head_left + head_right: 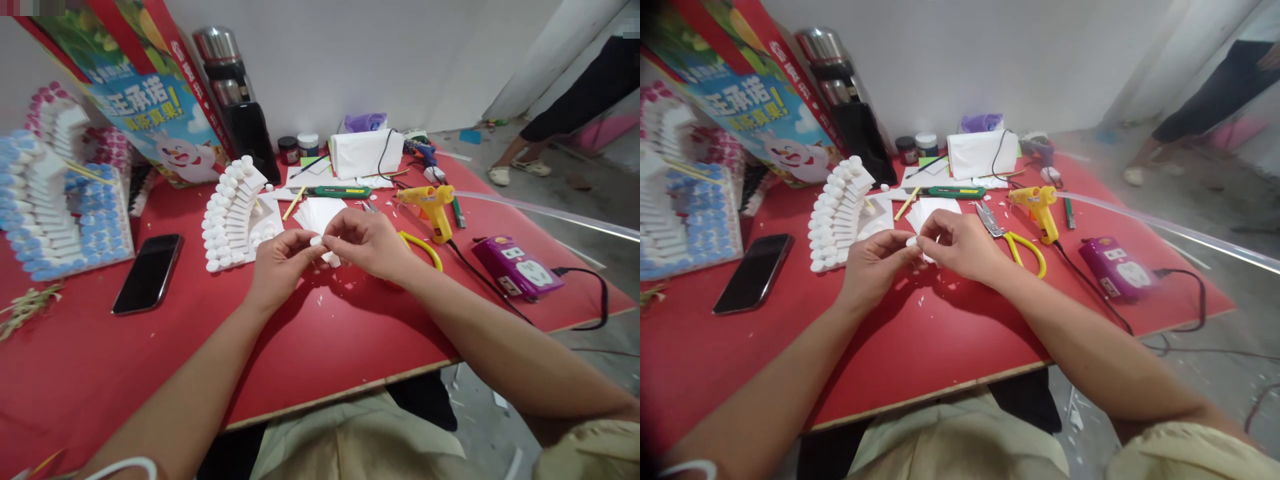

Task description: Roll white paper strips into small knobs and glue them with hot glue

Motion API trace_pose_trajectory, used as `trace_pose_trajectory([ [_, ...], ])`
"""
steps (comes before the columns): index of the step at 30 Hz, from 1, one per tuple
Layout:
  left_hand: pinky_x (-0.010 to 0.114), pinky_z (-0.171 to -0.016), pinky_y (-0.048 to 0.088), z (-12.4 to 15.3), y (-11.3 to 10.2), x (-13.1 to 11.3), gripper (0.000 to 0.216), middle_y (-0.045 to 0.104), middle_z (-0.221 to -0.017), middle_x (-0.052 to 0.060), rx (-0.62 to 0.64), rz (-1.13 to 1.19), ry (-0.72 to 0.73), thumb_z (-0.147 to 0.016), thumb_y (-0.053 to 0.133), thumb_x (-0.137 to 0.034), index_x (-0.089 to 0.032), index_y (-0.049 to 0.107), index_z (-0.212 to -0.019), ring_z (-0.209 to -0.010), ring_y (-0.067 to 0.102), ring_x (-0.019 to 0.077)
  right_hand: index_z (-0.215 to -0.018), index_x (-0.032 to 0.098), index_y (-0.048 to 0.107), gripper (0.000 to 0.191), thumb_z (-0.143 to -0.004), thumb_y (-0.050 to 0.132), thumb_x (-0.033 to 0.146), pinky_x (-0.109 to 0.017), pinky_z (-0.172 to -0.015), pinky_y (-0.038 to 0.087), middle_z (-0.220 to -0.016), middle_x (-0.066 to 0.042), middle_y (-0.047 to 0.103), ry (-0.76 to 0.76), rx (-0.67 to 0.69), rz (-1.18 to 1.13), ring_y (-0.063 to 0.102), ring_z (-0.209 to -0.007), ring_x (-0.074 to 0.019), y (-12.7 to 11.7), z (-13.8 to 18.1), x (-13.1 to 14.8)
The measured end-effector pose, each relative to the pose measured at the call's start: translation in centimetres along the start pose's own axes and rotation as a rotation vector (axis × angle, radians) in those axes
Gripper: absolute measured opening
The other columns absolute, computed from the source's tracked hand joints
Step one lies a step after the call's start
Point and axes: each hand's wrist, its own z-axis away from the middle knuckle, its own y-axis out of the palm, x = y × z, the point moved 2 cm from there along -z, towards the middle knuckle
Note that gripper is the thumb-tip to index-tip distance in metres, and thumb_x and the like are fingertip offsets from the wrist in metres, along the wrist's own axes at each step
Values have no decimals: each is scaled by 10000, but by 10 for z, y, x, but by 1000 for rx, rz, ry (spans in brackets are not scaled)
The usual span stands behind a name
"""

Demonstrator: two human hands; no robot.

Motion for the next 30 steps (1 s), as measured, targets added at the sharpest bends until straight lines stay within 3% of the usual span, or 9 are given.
trace_pose_trajectory([
  [6,217,-427,476,1,3,3,274,719,-594,30,71,86,-102,-782,837,-357,-157,700,-908,-449,637,146,-816,171,649,111,-882,636,259,-248,-575,384,-659,10,653,-35,-55,198,543,-577,-108,-4,0,1],
  [11,167,-395,413,0,1,2,191,675,-544,-1,41,94,-93,-782,829,-273,-144,701,-843,-411,564,86,-760,169,643,216,-937,585,279,-269,-584,317,-651,-4,623,-49,-24,540,489,-578,-114,-16,-2,29],
  [13,170,-387,413,0,0,2,187,720,-630,16,27,98,-87,-786,818,-266,-143,690,-845,-412,553,75,-732,174,623,293,-966,572,343,-290,-573,280,-650,-30,618,29,59,791,483,-581,-137,-21,4,40],
  [16,188,-389,441,0,-1,2,203,745,-694,26,15,113,-85,-775,821,-266,-148,672,-847,-416,560,79,-691,189,588,444,-985,534,517,-311,-548,249,-677,-74,634,295,168,1112,511,-583,-181,-36,26,42],
  [20,236,-467,538,0,1,3,213,740,-684,22,22,159,-90,-760,833,-279,-150,679,-833,-421,572,87,-852,195,624,513,-977,445,660,-335,-580,318,-821,-125,691,569,-134,1333,628,-692,-273,-80,65,18],
  [22,264,-498,566,-1,2,4,226,731,-668,16,20,197,-94,-748,842,-287,-150,682,-829,-418,565,88,-938,162,620,497,-985,452,627,-359,-623,357,-937,-185,700,597,-216,1413,657,-826,-322,-101,73,1],
  [24,269,-495,564,-1,2,4,240,726,-664,13,15,217,-99,-733,854,-286,-149,678,-821,-418,558,88,-928,156,610,422,-980,501,561,-358,-645,375,-954,-201,695,601,-272,1353,651,-884,-323,-117,70,-16],
  [26,248,-474,538,-1,0,5,250,734,-683,21,16,219,-105,-724,862,-282,-145,677,-819,-425,561,85,-891,177,610,309,-954,569,476,-345,-638,373,-938,-170,702,566,-297,1175,634,-820,-276,-125,61,-29],
  [30,223,-490,520,-2,-6,7,256,755,-730,41,2,246,-109,-732,866,-281,-146,679,-843,-476,609,95,-596,197,579,382,-827,749,449,-339,-514,287,-535,-77,572,381,-383,658,463,-497,-165,-128,44,-52],
])
